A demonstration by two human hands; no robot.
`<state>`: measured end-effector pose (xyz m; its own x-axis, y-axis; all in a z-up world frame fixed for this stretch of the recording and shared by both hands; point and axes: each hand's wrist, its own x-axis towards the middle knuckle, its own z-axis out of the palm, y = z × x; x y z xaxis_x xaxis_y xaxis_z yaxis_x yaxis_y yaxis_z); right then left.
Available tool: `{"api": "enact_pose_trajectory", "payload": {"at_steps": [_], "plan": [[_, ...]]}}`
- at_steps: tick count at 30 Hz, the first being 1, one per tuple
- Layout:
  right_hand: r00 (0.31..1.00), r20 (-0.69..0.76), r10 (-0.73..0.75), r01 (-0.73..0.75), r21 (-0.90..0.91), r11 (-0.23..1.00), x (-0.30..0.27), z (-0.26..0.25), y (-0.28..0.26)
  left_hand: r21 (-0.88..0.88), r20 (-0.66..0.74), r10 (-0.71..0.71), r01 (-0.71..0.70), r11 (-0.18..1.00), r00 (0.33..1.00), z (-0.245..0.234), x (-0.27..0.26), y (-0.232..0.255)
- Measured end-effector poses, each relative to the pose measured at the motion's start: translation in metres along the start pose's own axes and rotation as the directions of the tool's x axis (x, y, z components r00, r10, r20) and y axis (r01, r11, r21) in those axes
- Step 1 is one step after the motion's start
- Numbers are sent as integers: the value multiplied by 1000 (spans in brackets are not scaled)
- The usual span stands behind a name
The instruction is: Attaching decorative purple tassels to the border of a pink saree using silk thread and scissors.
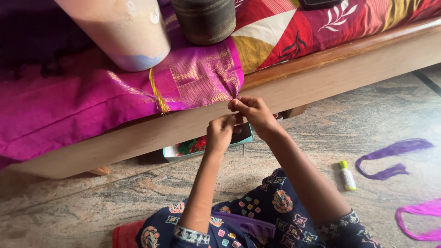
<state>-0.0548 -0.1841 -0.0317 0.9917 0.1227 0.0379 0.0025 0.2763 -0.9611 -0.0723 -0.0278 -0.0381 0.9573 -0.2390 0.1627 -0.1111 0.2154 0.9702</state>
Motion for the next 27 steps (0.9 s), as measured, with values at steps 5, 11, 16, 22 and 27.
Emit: {"api": "enact_pose_trajectory", "payload": {"at_steps": [5, 11, 16, 22, 27], "plan": [[985, -99, -144, 110, -290, 951, -7, 4, 4, 717, -46, 143, -67, 694, 989, 8, -27, 88], [949, -185, -255, 167, -389, 906, -23, 16, -3, 716, 546, 290, -617, 326, 786, 28, 12, 145], [888, -207, -411, 209, -615, 760, -20, 16, 2, 695, 711, -107, -673, 254, 695, 39, 56, 147], [823, -126, -554, 323, -698, 639, -28, 28, -21, 718, 610, -377, -687, -111, 697, 34, 70, 149], [849, -114, -517, 284, -725, 627, -32, 25, -26, 574, 716, -363, -799, -182, 597, 37, 75, 143]]}}
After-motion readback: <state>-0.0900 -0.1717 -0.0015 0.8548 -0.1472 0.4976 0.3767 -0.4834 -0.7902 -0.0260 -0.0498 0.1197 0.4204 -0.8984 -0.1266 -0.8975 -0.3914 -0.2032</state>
